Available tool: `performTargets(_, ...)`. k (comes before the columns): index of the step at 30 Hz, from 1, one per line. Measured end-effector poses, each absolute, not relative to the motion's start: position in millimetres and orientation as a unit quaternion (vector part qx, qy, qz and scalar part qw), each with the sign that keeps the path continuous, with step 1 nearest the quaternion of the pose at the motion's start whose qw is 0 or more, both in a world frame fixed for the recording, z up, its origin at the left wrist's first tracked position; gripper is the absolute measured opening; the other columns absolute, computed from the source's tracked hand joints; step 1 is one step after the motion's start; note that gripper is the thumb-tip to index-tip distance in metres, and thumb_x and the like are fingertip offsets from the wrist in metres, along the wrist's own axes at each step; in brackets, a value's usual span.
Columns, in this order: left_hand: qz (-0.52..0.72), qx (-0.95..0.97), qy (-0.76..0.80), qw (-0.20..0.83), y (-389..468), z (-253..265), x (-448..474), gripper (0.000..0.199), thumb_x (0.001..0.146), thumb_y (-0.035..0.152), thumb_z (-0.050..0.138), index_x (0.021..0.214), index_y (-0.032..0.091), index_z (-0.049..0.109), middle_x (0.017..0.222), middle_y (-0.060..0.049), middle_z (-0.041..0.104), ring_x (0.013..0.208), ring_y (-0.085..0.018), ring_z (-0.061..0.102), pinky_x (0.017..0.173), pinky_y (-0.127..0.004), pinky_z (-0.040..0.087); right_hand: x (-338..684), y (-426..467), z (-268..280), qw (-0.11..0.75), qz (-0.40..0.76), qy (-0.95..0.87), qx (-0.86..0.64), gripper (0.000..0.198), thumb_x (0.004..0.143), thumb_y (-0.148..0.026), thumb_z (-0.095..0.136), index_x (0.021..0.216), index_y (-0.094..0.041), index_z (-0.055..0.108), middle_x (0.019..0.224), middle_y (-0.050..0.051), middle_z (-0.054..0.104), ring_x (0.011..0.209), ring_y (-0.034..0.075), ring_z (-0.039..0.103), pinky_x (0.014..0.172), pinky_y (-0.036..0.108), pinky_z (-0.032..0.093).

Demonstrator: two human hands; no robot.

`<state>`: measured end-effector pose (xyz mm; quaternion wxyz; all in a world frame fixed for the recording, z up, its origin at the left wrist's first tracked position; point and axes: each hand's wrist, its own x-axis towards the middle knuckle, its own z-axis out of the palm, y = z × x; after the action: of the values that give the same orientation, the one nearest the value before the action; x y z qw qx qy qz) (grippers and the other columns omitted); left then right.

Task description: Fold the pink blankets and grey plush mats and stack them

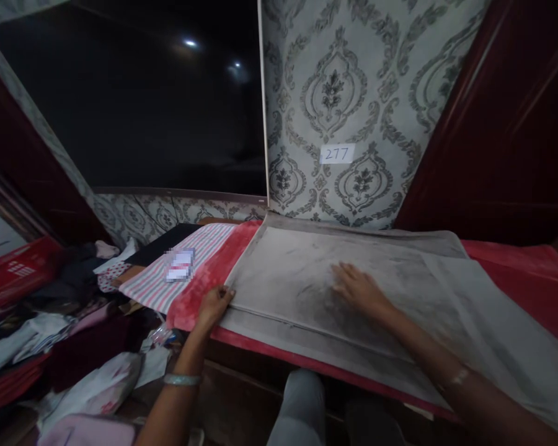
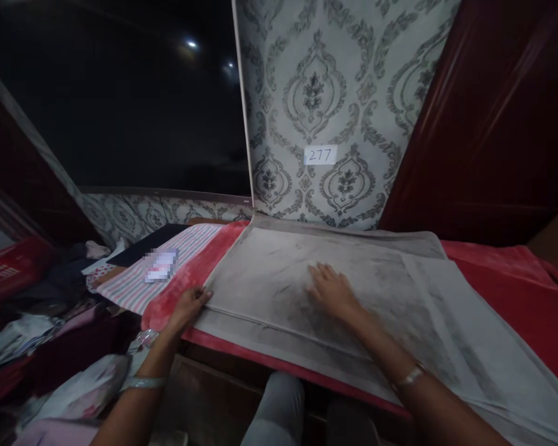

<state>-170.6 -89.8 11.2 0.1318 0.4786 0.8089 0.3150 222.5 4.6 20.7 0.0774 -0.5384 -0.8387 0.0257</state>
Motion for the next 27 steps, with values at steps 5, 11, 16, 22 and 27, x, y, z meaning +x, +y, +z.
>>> performTargets(5,0.273,0.480,0.823,0.135,-95.7,6.7,-164.2,0.023,0.090,0.033,0.054,0.101,0.017,0.066,0.093,-0.007,0.074,0.092,-0.023,0.069,0.073,-0.029,0.046,117.7,49.5,27.0,0.071,0.085,-0.872,-0.477,0.066,0.099,-0.049,0.042,0.159,-0.026,0.030,0.167,0.010,0.018,0.154,0.030,0.017,0.119,0.055,0.024)
performTargets(11,0.245,0.446,0.856,0.086,-104.0,-4.2,-145.6,0.030,0.097,0.032,0.049,0.119,0.018,0.063,0.106,-0.010,0.076,0.100,-0.025,0.071,0.073,-0.029,0.044,73.9,133.6,32.7,0.109,0.122,-0.861,-0.482,0.060,0.100,-0.039,0.043,0.154,-0.015,0.042,0.160,0.014,0.037,0.148,0.025,0.034,0.120,0.039,0.028)
performTargets(16,0.270,0.444,0.854,0.028,-107.7,-20.1,-141.2,0.026,0.097,0.028,0.048,0.117,0.021,0.064,0.097,-0.006,0.077,0.087,-0.021,0.073,0.066,-0.026,0.043,47.1,206.9,33.7,0.136,0.119,-0.855,-0.486,0.054,0.098,-0.031,0.044,0.150,-0.015,0.047,0.151,0.013,0.050,0.137,0.024,0.050,0.114,0.035,0.037)
performTargets(22,0.325,0.450,0.831,-0.031,-110.0,-40.6,-141.2,0.024,0.096,0.031,0.048,0.110,0.027,0.066,0.094,-0.002,0.078,0.081,-0.020,0.074,0.065,-0.027,0.048,10.1,265.4,14.6,0.144,0.138,-0.846,-0.494,0.047,0.095,-0.036,0.053,0.140,-0.022,0.059,0.133,0.010,0.066,0.123,0.025,0.061,0.101,0.033,0.047)
performTargets(27,0.349,0.431,0.828,-0.079,-110.7,-49.3,-134.7,0.024,0.096,0.032,0.045,0.106,0.030,0.066,0.095,0.000,0.077,0.083,-0.021,0.074,0.068,-0.029,0.052,-11.7,299.9,10.7,0.140,0.170,-0.831,-0.512,0.039,0.095,-0.048,0.053,0.106,-0.019,0.076,0.103,0.012,0.075,0.099,0.025,0.068,0.081,0.029,0.051)
